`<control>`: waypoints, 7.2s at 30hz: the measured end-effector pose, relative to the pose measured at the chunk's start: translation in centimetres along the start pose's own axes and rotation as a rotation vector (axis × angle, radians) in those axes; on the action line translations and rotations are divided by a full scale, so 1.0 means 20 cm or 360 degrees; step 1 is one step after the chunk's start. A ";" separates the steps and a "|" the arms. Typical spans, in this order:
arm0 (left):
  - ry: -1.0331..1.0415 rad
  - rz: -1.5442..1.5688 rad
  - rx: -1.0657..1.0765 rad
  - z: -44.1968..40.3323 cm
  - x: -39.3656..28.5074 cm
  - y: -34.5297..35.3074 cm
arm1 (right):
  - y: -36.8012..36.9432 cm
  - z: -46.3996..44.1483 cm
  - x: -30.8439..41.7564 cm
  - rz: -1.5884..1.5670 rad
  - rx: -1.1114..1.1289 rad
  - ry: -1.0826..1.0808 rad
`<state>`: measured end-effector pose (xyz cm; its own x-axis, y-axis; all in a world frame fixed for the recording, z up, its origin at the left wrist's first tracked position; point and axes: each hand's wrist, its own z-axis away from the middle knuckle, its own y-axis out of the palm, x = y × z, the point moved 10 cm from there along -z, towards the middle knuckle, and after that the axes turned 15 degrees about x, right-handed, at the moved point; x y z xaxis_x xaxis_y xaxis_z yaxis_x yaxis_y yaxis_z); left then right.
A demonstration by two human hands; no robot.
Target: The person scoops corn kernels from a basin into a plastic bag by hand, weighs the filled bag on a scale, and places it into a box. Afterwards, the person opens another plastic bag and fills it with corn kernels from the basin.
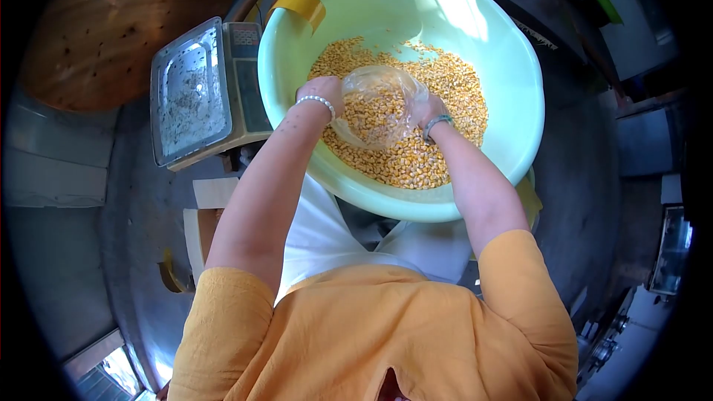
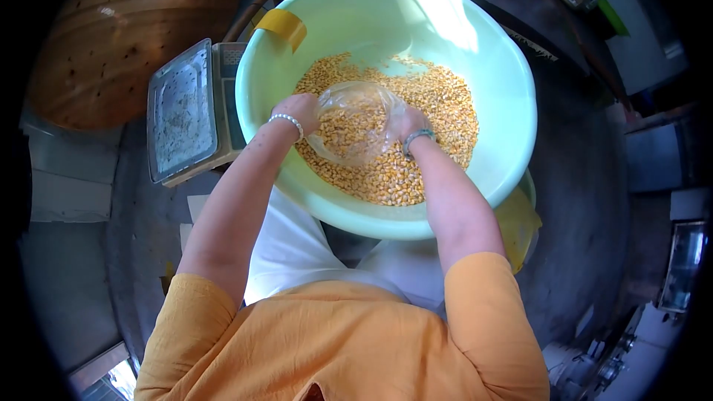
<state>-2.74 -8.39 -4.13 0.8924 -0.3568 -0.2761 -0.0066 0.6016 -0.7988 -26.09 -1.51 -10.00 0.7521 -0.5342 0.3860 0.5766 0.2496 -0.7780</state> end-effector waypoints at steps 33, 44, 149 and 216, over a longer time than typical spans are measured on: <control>0.0073 0.0011 -0.0039 0.01 -0.03 -0.02 | -0.21 0.19 0.56 -0.0422 0.0131 -0.0802; 0.0102 0.0097 0.0013 0.02 -0.04 -0.03 | 0.09 -0.11 0.49 0.0381 0.0065 -0.0491; 0.0058 0.0131 0.0014 -0.03 0.00 0.01 | 0.25 0.05 0.69 0.0305 0.0211 -0.0666; 0.0058 0.0032 0.0014 0.00 -0.03 0.00 | 0.00 0.00 -0.06 -0.0040 0.0024 -0.0128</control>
<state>-3.28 -8.10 -3.89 0.8750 -0.3703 -0.3119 -0.0206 0.6151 -0.7882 -26.95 -0.89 -10.38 0.7601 -0.4740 0.4444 0.6000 0.2494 -0.7601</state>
